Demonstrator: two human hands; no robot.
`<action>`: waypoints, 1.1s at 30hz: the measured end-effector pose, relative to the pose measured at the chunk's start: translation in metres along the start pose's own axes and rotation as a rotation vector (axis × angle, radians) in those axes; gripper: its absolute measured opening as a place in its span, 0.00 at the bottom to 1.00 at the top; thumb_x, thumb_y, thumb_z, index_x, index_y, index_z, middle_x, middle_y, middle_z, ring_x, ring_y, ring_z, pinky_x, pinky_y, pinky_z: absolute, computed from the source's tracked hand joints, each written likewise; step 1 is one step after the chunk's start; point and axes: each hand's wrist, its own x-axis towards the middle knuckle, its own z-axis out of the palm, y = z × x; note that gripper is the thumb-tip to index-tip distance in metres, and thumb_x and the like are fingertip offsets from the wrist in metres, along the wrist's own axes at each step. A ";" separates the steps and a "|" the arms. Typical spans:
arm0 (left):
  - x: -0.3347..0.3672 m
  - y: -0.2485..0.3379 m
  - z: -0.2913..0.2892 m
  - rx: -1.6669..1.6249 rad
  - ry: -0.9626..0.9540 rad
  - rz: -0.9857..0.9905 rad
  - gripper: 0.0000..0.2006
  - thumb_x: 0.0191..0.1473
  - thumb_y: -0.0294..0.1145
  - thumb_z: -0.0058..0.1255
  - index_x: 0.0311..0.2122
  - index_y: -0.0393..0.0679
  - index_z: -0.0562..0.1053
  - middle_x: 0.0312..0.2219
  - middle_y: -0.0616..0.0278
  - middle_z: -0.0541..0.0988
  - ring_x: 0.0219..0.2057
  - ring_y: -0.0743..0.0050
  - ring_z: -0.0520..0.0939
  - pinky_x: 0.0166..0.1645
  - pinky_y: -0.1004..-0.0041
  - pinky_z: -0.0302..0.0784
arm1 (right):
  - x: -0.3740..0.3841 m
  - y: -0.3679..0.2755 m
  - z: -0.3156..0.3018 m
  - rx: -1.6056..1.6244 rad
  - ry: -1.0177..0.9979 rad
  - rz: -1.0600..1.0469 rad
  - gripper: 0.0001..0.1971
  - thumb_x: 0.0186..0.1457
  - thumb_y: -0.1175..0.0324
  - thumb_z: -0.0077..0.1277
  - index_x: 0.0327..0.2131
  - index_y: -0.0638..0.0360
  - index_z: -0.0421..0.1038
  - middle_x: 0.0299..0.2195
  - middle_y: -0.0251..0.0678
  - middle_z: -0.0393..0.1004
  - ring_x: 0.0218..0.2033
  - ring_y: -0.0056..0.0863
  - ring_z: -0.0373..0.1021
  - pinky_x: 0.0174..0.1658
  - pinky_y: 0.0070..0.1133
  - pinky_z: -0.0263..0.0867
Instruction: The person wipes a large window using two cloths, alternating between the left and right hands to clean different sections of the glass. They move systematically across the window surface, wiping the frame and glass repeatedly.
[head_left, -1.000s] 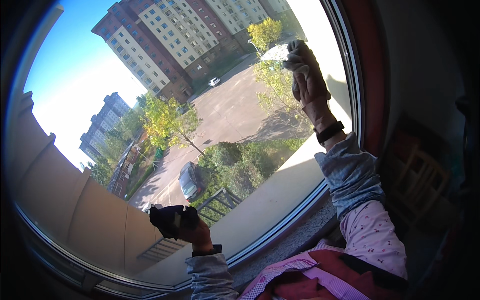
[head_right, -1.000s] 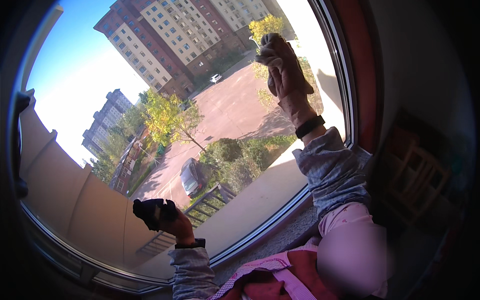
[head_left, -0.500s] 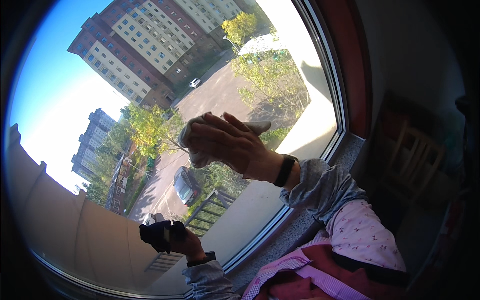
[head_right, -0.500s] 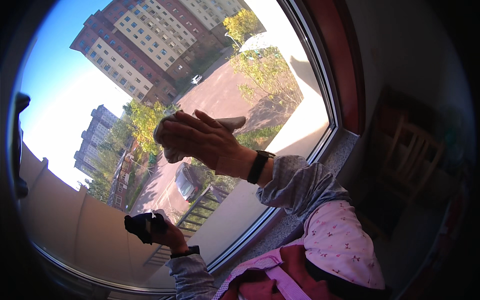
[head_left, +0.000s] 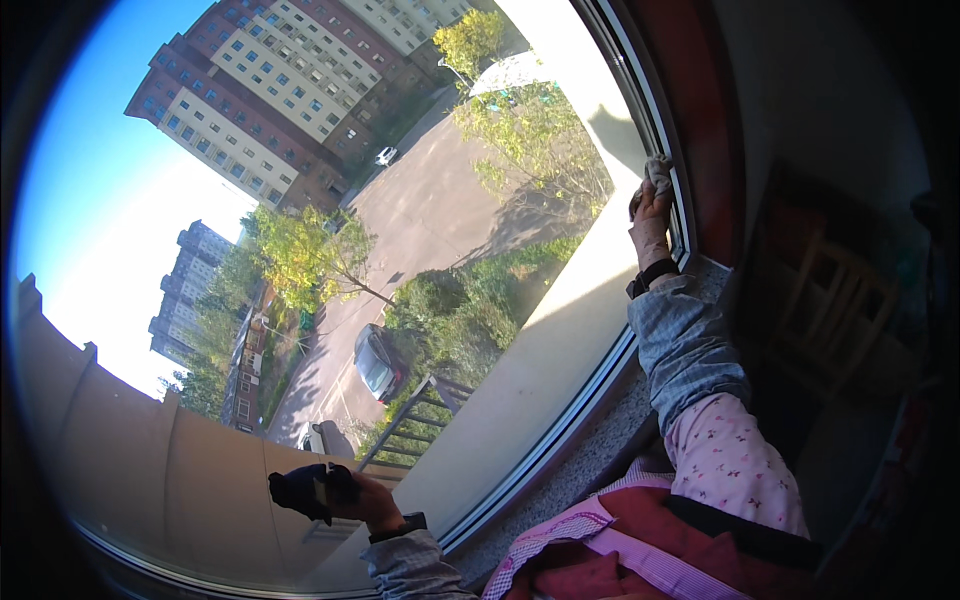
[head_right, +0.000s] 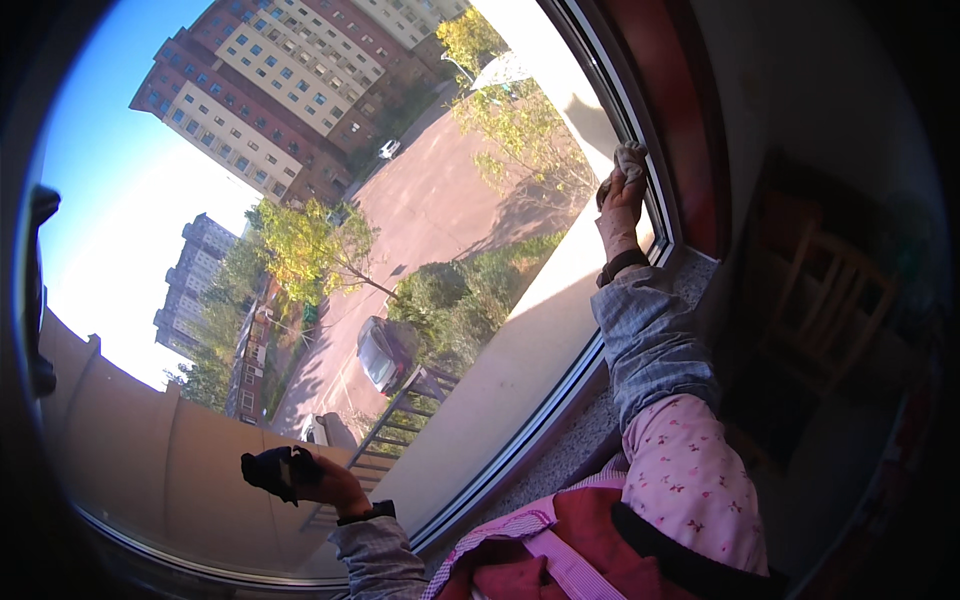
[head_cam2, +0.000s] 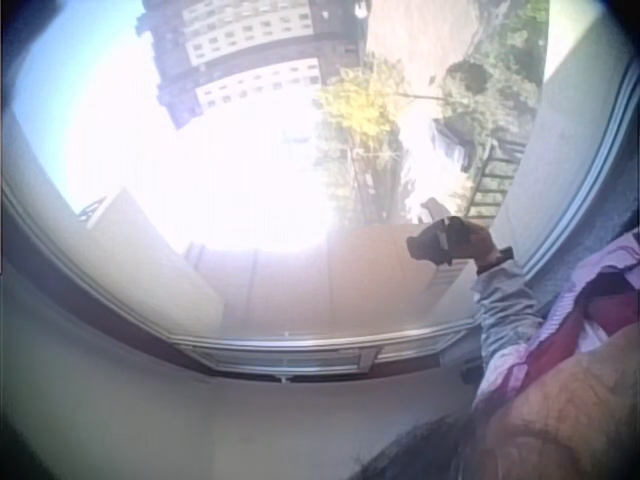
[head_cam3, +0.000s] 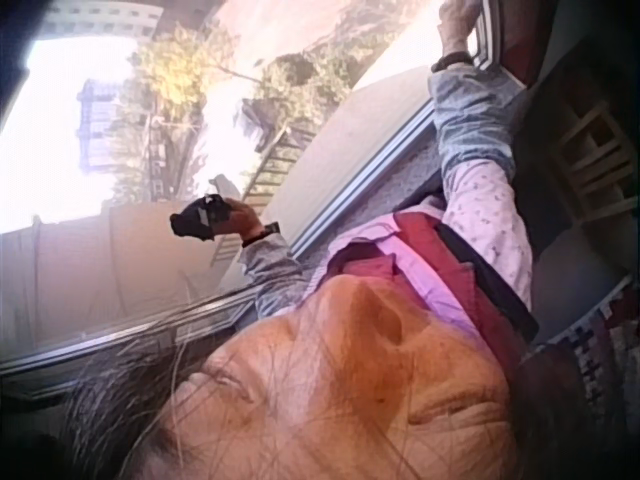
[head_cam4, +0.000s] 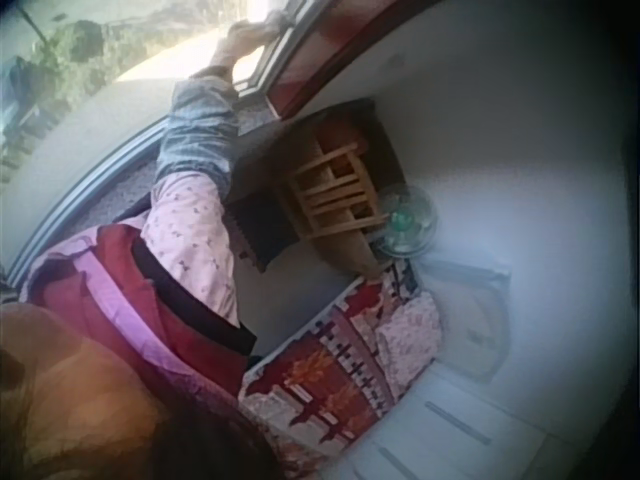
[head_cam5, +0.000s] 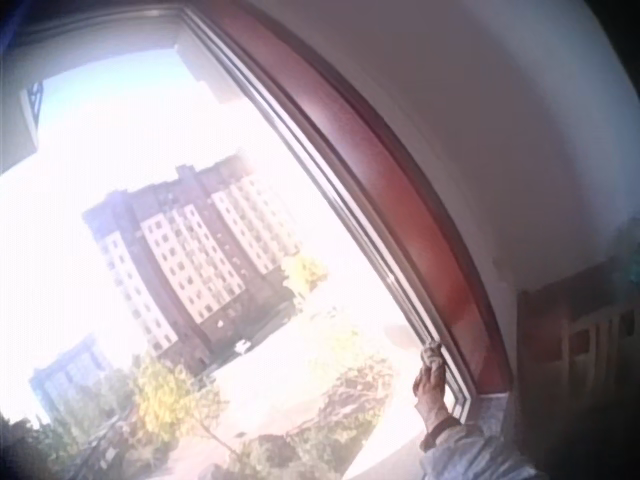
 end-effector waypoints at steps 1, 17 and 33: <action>0.001 0.002 -0.001 -0.005 -0.005 -0.007 0.26 0.64 0.35 0.54 0.59 0.27 0.61 0.55 0.39 0.68 0.54 0.52 0.77 0.57 0.61 0.75 | -0.001 -0.006 0.001 -0.008 0.031 0.120 0.12 0.71 0.72 0.41 0.53 0.60 0.71 0.55 0.37 0.73 0.57 0.30 0.69 0.60 0.24 0.63; 0.017 -0.006 -0.013 0.251 0.056 0.233 0.29 0.65 0.40 0.54 0.59 0.26 0.60 0.55 0.39 0.70 0.53 0.49 0.77 0.58 0.57 0.74 | 0.031 -0.103 0.054 0.369 -0.324 -0.431 0.08 0.68 0.80 0.41 0.45 0.61 0.71 0.41 0.30 0.70 0.38 0.18 0.70 0.45 0.16 0.68; 0.009 0.001 -0.041 0.421 -0.004 0.135 0.22 0.72 0.41 0.40 0.56 0.29 0.67 0.54 0.37 0.72 0.52 0.44 0.74 0.61 0.55 0.67 | -0.092 0.128 -0.102 0.041 0.008 0.563 0.24 0.72 0.57 0.43 0.67 0.49 0.57 0.65 0.36 0.64 0.66 0.29 0.61 0.65 0.22 0.60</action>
